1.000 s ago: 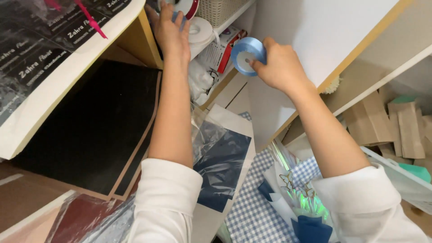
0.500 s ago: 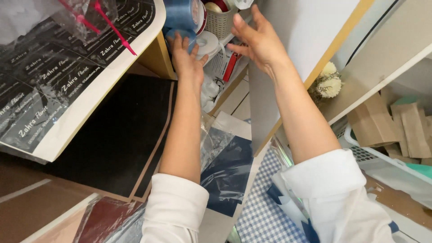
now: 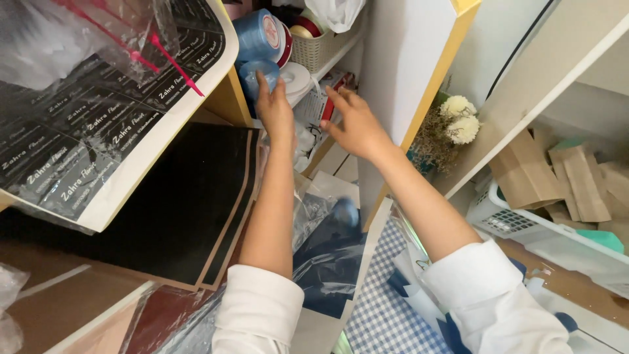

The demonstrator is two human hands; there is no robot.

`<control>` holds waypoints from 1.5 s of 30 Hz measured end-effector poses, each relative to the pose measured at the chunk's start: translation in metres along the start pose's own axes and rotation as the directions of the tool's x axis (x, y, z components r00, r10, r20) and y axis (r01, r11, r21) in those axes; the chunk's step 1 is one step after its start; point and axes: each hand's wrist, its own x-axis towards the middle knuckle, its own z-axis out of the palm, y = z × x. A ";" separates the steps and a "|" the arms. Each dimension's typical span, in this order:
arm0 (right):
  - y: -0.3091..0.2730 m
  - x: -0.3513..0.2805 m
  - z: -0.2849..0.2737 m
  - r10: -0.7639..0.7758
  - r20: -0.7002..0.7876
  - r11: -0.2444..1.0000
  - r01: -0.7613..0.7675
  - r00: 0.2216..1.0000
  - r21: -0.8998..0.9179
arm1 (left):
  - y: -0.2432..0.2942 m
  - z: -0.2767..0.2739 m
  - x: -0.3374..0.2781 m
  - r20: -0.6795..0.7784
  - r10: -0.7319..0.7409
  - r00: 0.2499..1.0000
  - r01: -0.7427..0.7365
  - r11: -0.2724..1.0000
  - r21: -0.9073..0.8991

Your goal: The person sits on the floor and wraps a gift using blue and white checkered paper and a blue ribbon. They retrieve a roll of ribbon from a shelf, cut it with scissors, and tie it around the wrapped gift to secure the wrapping.

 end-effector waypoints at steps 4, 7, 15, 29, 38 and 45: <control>0.002 -0.032 0.009 -0.102 0.046 0.888 0.112 0.994 -0.447 | -0.056 -0.018 -0.003 -0.055 0.304 0.951 -0.248 0.859 0.448; 0.027 -0.061 0.036 -0.219 0.126 0.675 0.243 0.968 -0.697 | -0.052 -0.017 -0.072 0.096 0.506 0.857 -0.458 0.663 0.593; 0.025 -0.129 0.045 -0.114 0.356 0.342 0.373 0.928 -0.863 | -0.249 -0.097 -0.338 0.560 0.194 0.806 -0.561 0.555 0.614; 0.081 -0.160 0.054 -0.095 0.432 0.079 0.439 0.897 -0.895 | -0.220 -0.187 -0.513 0.430 -0.741 -0.516 -0.649 0.666 0.369; 0.132 -0.174 0.053 -0.253 0.285 0.218 0.342 0.924 -0.914 | -0.144 -0.096 -0.308 0.507 -0.647 0.569 0.022 0.629 0.777; 0.156 -0.180 0.054 -0.186 0.187 0.456 0.253 0.965 -0.853 | 0.077 0.010 -0.053 0.145 -0.270 0.952 0.302 0.909 -0.288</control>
